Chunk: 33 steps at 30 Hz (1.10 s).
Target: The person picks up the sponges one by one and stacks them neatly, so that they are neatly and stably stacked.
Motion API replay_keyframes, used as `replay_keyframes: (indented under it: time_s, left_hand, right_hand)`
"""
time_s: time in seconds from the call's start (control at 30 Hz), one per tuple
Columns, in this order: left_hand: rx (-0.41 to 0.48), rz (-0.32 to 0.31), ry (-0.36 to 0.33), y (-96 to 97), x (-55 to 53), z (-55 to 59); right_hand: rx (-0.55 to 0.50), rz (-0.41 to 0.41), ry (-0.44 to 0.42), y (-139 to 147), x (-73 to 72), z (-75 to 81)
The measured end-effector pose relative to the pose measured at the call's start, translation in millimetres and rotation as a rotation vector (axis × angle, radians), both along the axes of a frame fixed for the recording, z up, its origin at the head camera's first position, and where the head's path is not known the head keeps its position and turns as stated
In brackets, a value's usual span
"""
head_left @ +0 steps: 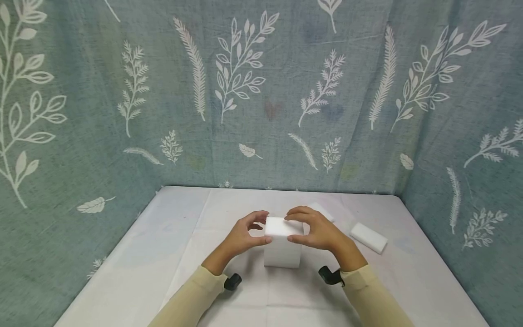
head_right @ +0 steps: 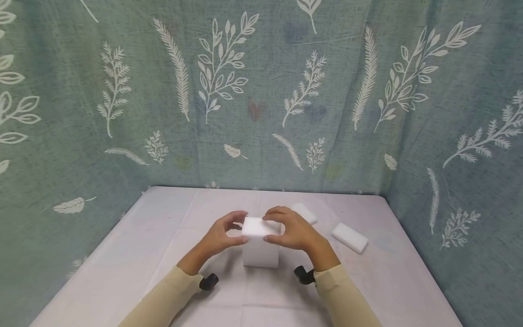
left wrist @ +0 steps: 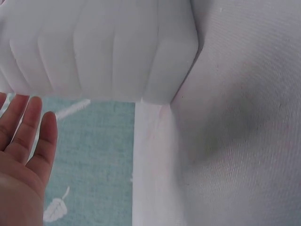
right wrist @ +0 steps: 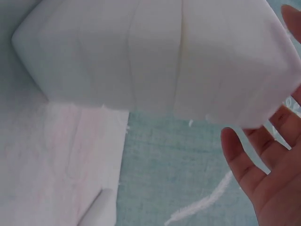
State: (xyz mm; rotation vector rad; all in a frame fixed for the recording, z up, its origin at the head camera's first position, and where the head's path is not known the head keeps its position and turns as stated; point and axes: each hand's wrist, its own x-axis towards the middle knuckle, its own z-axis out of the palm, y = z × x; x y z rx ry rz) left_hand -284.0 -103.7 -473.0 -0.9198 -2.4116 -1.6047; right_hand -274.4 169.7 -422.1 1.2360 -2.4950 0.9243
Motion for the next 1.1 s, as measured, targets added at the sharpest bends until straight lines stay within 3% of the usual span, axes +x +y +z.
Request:
replay_keyframes:
  time_s: [0.27,0.57,0.87,1.1]
  left_hand:
    - [0.029,-0.004,0.03,2.7,1.2,2.3]
    - [0.039,0.0,0.008,2.2,2.5,4.5]
    - [0.04,-0.033,0.01,5.7,24.7,35.8]
    - [0.032,-0.015,0.01,4.8,26.1,37.7]
  right_hand:
    - [-0.006,-0.057,0.002,33.4,3.0,1.7]
    - [0.029,-0.161,-0.056,68.5,9.8,-5.8]
    - [0.081,-0.24,-0.063,94.6,14.4,-9.4]
    - [0.074,-0.296,-0.107,113.8,16.6,-12.7]
